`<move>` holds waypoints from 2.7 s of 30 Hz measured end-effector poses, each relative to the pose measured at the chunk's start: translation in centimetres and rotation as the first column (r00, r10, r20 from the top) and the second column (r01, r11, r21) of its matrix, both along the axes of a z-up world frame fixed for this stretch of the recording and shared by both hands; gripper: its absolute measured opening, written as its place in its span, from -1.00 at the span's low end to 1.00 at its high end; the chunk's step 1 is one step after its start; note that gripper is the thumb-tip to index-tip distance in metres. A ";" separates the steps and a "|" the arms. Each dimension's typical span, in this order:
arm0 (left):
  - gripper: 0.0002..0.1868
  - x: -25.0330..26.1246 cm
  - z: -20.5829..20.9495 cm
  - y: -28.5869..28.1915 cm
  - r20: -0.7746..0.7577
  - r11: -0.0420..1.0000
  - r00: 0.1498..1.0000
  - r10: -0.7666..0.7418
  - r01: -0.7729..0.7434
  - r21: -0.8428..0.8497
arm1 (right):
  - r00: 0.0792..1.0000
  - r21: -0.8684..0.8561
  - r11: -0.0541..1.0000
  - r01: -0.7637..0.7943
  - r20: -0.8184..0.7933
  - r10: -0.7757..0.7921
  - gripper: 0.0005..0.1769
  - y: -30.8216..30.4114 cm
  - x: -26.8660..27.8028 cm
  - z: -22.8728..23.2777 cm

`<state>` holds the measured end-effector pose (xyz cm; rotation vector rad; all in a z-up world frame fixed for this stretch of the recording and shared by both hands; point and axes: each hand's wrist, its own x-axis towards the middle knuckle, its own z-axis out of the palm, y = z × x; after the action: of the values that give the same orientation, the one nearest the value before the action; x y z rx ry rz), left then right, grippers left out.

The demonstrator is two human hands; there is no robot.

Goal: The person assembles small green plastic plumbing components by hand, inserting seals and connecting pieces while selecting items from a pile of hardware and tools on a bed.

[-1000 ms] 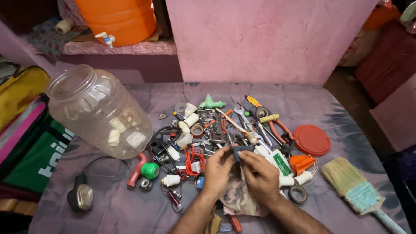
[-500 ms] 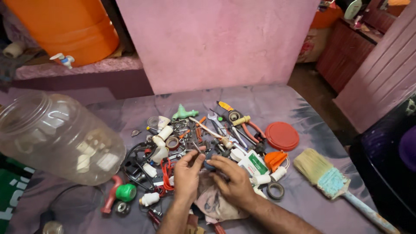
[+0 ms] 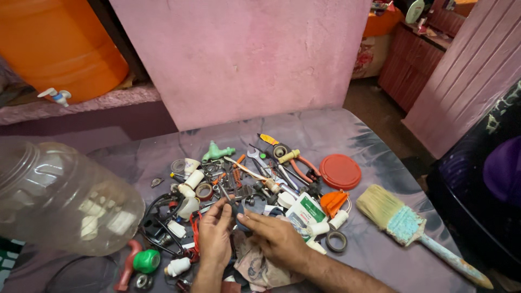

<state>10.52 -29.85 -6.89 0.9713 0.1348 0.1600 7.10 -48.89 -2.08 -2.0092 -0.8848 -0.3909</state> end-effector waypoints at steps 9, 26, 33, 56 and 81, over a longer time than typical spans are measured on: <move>-0.66 -0.2 0.0 -0.4 -0.004 0.994 0.999 0.042 -0.042 0.098 | 0.998 0.015 1.000 -0.024 -0.061 0.024 -0.26 0.0 -0.5 0.6; -0.65 -1.9 0.5 -4.6 0.037 0.994 0.994 -0.104 0.105 -0.018 | 0.995 0.273 0.958 0.085 -0.074 -0.067 -0.27 -0.3 0.0 1.1; -0.62 -1.4 1.7 -3.7 0.116 0.983 0.978 0.172 -0.178 0.037 | 0.970 0.066 0.971 -0.230 -0.072 0.234 -0.25 0.7 -2.8 0.2; -0.83 -1.3 -1.0 -4.2 0.118 0.940 0.993 0.016 0.025 -0.339 | 0.984 0.158 0.980 0.123 -0.150 -0.099 -0.55 1.1 -1.5 0.4; -0.55 -1.6 3.1 -3.6 0.033 0.947 0.992 -0.120 0.125 -0.295 | 0.992 0.291 0.955 -0.064 -0.081 0.092 -0.69 1.3 -1.7 0.5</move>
<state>8.95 -33.43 -3.78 0.6760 0.0815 0.0303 5.38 -47.62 -1.53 -1.7055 -0.7966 -0.3556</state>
